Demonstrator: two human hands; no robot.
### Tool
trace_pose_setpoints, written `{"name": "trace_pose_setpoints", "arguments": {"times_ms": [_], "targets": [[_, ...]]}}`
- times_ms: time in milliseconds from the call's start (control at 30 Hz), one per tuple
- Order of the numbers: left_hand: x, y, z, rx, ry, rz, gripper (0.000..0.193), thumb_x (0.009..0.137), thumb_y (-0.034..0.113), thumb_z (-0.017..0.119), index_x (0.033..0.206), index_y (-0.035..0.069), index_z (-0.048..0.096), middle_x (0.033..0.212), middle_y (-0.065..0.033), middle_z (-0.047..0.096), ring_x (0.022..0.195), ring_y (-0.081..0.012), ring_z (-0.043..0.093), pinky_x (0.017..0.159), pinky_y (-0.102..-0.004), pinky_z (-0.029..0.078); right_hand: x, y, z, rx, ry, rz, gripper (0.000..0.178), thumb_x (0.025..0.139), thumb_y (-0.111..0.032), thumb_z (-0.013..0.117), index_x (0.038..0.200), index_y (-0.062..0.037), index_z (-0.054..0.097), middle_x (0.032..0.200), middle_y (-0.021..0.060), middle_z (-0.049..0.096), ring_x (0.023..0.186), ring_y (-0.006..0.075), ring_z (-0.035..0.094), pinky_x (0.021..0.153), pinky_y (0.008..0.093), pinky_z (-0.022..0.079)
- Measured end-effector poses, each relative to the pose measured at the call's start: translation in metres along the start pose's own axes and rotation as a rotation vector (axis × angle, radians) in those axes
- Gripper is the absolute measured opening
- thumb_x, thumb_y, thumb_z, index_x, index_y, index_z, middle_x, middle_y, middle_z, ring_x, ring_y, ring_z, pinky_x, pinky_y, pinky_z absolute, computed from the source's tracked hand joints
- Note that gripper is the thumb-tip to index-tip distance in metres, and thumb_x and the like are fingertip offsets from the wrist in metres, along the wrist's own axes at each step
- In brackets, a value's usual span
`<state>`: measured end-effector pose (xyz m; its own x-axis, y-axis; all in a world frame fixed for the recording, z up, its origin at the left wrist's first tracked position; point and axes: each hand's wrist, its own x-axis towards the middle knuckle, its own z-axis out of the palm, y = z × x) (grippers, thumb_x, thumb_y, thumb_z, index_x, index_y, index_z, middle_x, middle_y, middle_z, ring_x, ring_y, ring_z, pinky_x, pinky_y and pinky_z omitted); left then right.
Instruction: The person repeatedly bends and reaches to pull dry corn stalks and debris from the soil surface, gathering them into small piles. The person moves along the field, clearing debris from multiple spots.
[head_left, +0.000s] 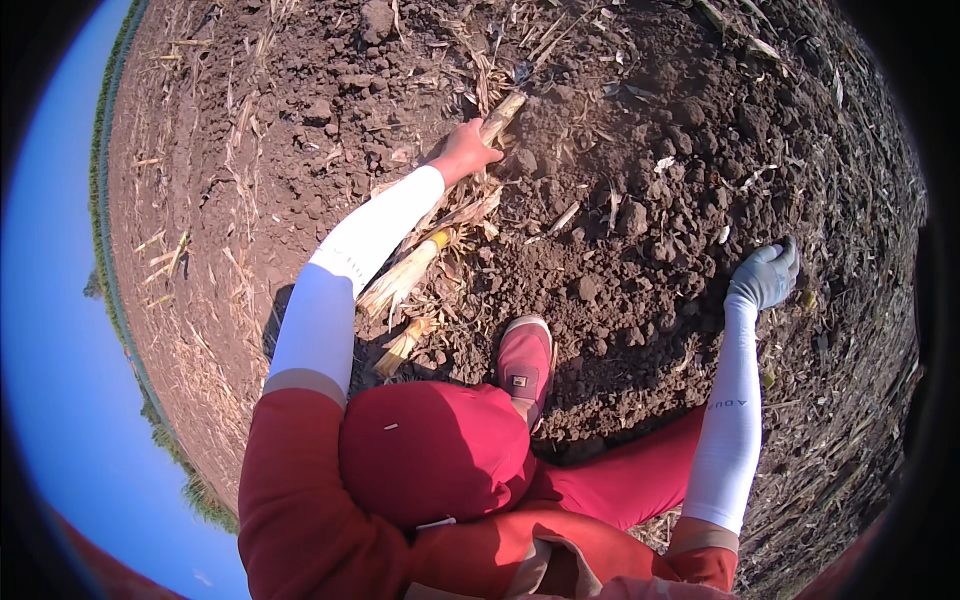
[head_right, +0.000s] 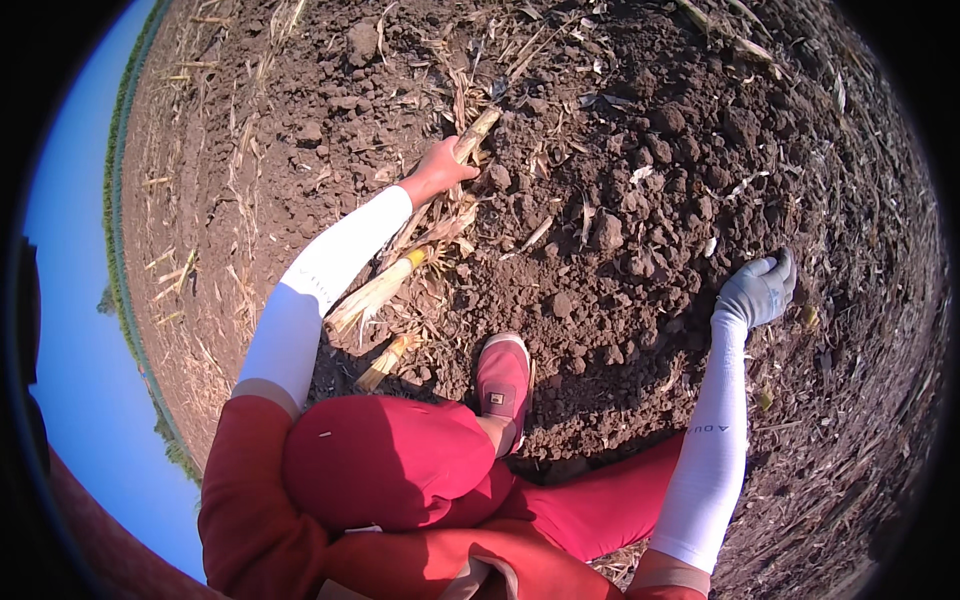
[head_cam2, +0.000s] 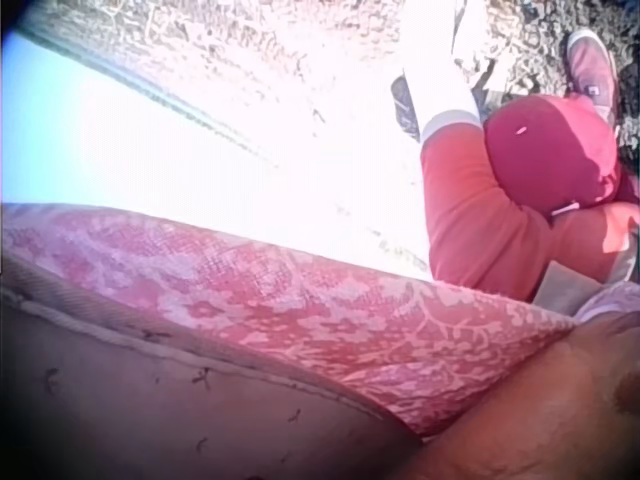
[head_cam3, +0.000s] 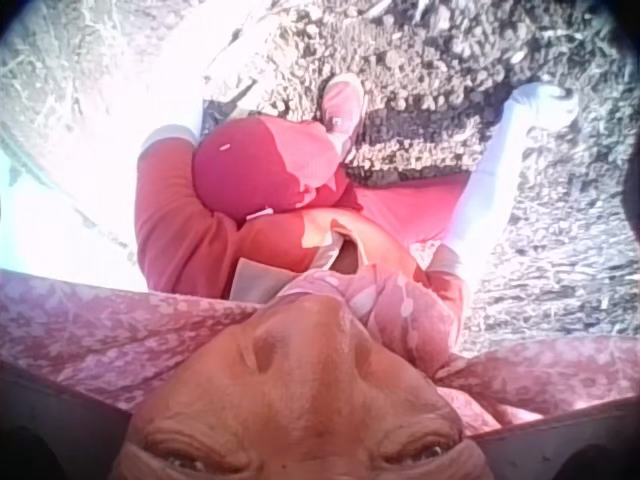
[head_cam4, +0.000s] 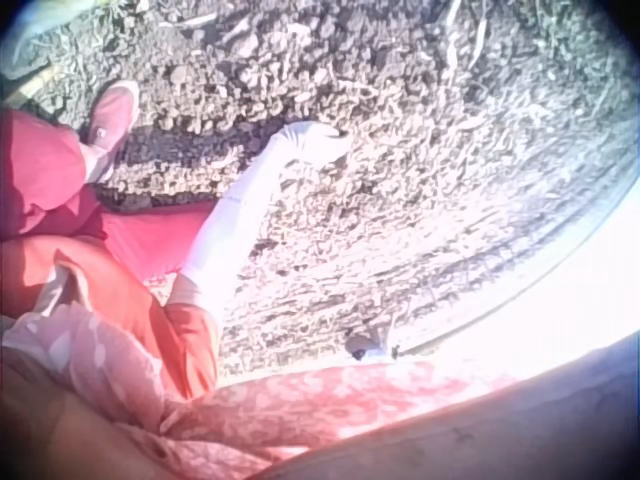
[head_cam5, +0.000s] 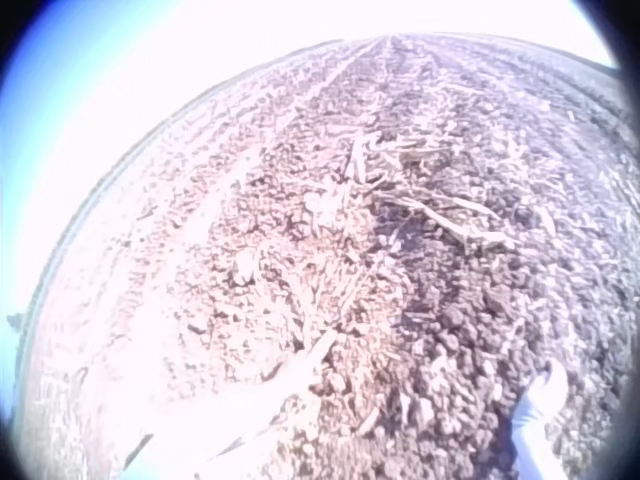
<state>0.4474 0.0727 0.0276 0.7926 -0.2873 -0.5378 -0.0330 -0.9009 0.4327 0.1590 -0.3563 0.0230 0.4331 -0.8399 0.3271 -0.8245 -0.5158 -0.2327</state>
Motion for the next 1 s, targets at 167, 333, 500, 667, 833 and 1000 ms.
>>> {"name": "trace_pose_setpoints", "arguments": {"times_ms": [167, 333, 500, 667, 833, 1000], "targets": [[0.006, -0.007, -0.003, -0.042, 0.003, -0.023, 0.053, 0.07, 0.025, 0.078, 0.112, -0.002, 0.06, 0.088, -0.015, 0.068, 0.073, -0.023, 0.066, 0.07, -0.035, 0.052, 0.0, -0.002, -0.001, 0.005, -0.007, 0.003, 0.042, 0.093, -0.029, 0.044, 0.128, -0.011, 0.059, 0.133, 0.0089, 0.058, 0.121, 0.0282, 0.055, 0.102, 0.0409, 0.041], [-0.005, 0.003, -0.06, -0.019, 0.128, -0.091, 0.044, 0.071, 0.026, 0.075, 0.102, -0.002, 0.062, 0.085, -0.0121, 0.066, 0.073, -0.0184, 0.064, 0.067, -0.0329, 0.051, 0.0, -0.002, -0.001, -0.016, -0.006, -0.001, 0.043, 0.093, -0.029, 0.044, 0.129, -0.0108, 0.059, 0.133, 0.0096, 0.058, 0.121, 0.028, 0.055, 0.102, 0.0403, 0.042], [-0.019, -0.03, -0.132, -0.036, 0.259, -0.2, 0.049, 0.073, 0.024, 0.075, 0.112, -0.002, 0.063, 0.093, -0.0097, 0.069, 0.081, -0.0175, 0.065, 0.077, -0.0305, 0.051, 0.001, 0.007, 0.0, -0.035, -0.002, 0.001, 0.044, 0.093, -0.031, 0.043, 0.128, -0.0108, 0.059, 0.133, 0.0094, 0.058, 0.12, 0.029, 0.055, 0.102, 0.0408, 0.042], [-0.029, -0.147, -0.154, -0.052, 0.327, -0.329, 0.035, 0.072, 0.023, 0.075, 0.099, 0.002, 0.07, 0.083, -0.0075, 0.069, 0.072, -0.0163, 0.065, 0.069, -0.0304, 0.051, 0.001, -0.002, 0.0, -0.013, -0.004, 0.004, 0.044, 0.093, -0.032, 0.043, 0.128, -0.0107, 0.06, 0.132, 0.0098, 0.058, 0.121, 0.0286, 0.054, 0.102, 0.0409, 0.042], [-0.058, -0.18, -0.102, -0.155, 0.364, -0.321, 0.051, 0.071, 0.023, 0.075, 0.112, -0.004, 0.063, 0.101, -0.0155, 0.066, 0.088, -0.0229, 0.064, 0.081, -0.0323, 0.05, 0.0, 0.0, 0.002, -0.001, 0.009, -0.015, 0.044, 0.093, -0.032, 0.043, 0.127, -0.0108, 0.06, 0.131, 0.0094, 0.059, 0.12, 0.0287, 0.055, 0.102, 0.0406, 0.042], [-0.061, -0.14, -0.062, 0.332, 0.431, 0.055, 0.066, 0.065, 0.02, 0.08, 0.121, -0.005, 0.058, 0.137, -0.0159, 0.047, 0.128, -0.0326, 0.041, 0.11, -0.0362, 0.034, 0.003, 0.004, 0.003, -0.013, 0.018, 0.0, 0.043, 0.092, -0.032, 0.044, 0.126, -0.012, 0.061, 0.131, 0.0089, 0.06, 0.119, 0.0289, 0.056, 0.1, 0.0414, 0.043]]}}
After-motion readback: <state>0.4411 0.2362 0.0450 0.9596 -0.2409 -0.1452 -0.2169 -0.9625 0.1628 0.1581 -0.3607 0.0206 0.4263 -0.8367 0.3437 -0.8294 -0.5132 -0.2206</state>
